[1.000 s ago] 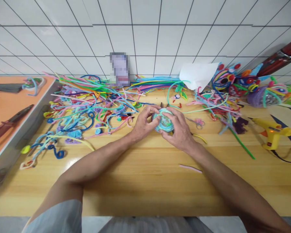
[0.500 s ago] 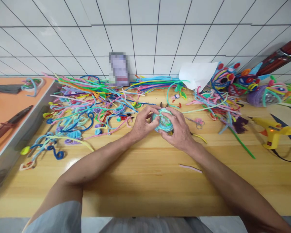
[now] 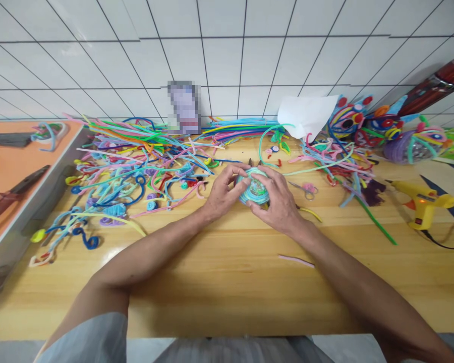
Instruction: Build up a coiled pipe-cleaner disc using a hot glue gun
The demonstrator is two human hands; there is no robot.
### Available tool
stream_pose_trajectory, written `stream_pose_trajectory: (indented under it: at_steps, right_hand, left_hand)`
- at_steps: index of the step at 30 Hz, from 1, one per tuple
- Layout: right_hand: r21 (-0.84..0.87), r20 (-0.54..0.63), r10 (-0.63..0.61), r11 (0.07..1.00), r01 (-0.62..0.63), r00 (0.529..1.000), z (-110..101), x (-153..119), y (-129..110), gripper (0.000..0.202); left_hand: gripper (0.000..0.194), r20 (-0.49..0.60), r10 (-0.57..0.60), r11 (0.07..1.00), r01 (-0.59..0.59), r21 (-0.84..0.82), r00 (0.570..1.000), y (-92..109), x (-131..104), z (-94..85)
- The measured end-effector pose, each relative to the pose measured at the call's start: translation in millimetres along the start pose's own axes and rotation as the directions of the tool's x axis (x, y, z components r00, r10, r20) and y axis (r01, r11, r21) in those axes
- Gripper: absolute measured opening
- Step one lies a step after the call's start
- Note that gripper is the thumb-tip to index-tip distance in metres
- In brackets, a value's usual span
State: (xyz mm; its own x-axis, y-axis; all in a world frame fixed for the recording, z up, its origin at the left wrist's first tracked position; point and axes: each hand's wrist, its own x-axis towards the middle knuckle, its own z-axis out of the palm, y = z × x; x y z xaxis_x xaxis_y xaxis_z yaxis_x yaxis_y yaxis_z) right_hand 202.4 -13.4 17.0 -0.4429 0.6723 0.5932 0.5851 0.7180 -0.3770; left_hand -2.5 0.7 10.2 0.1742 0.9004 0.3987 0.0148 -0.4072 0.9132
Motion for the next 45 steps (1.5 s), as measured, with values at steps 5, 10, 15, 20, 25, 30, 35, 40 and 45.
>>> stream_pose_trajectory:
  at_steps: [5, 10, 15, 20, 25, 30, 35, 40, 45]
  right_hand:
    - [-0.003, 0.007, -0.007, 1.0, 0.007, 1.0, 0.9, -0.9, -0.7, 0.075]
    - [0.017, -0.011, 0.003, 1.0, -0.003, 1.0, 1.6, -4.9, 3.0, 0.081]
    - [0.06, -0.018, -0.01, 0.998, 0.011, 1.0, -2.0, -12.3, 20.7, 0.106]
    - [-0.022, -0.024, -0.012, 1.0, 0.012, 1.0, -2.0, -15.7, 30.8, 0.103]
    - [0.001, 0.008, 0.009, 1.0, -0.009, 1.0, 0.9, -18.0, 30.6, 0.099]
    - [0.028, 0.002, 0.024, 0.999, -0.024, 1.0, 5.6, -21.3, 31.3, 0.102]
    - [0.035, 0.014, 0.036, 0.999, -0.036, 0.999, 8.2, -21.2, 28.8, 0.103]
    - [0.071, 0.035, 0.057, 0.996, -0.06, 0.998, 8.4, -18.3, 24.0, 0.102]
    - [0.202, -0.005, 0.168, 0.966, -0.164, 0.986, 9.9, -14.9, 20.8, 0.092]
  left_hand:
    - [0.056, -0.012, 0.006, 0.989, -0.008, -0.145, 1.0, -6.5, -4.5, 0.3]
    - [0.065, 0.081, 0.041, 0.999, -0.04, -0.02, 0.996, -9.1, -11.7, 5.2]
    - [0.063, 0.002, 0.028, 0.998, -0.028, 0.06, 1.0, -4.6, -8.7, 3.9]
    - [0.057, -0.291, 0.041, 0.98, 0.018, 0.198, 0.956, -2.1, 5.6, -4.3]
    - [0.053, -0.305, -0.026, 0.988, 0.071, 0.137, 0.952, -8.4, 12.4, -7.8]
    - [0.049, -0.24, -0.047, 0.99, 0.077, 0.116, 0.97, -12.7, 11.7, -9.3]
    - [0.037, -0.208, -0.078, 0.99, 0.1, 0.1, 0.975, -17.3, 14.9, -15.7]
    - [0.036, -0.207, -0.067, 0.986, 0.096, 0.136, 0.976, -21.5, 16.3, -22.1]
    - [0.054, -0.208, -0.071, 0.958, 0.125, 0.258, 0.975, -24.6, 13.1, -22.9]
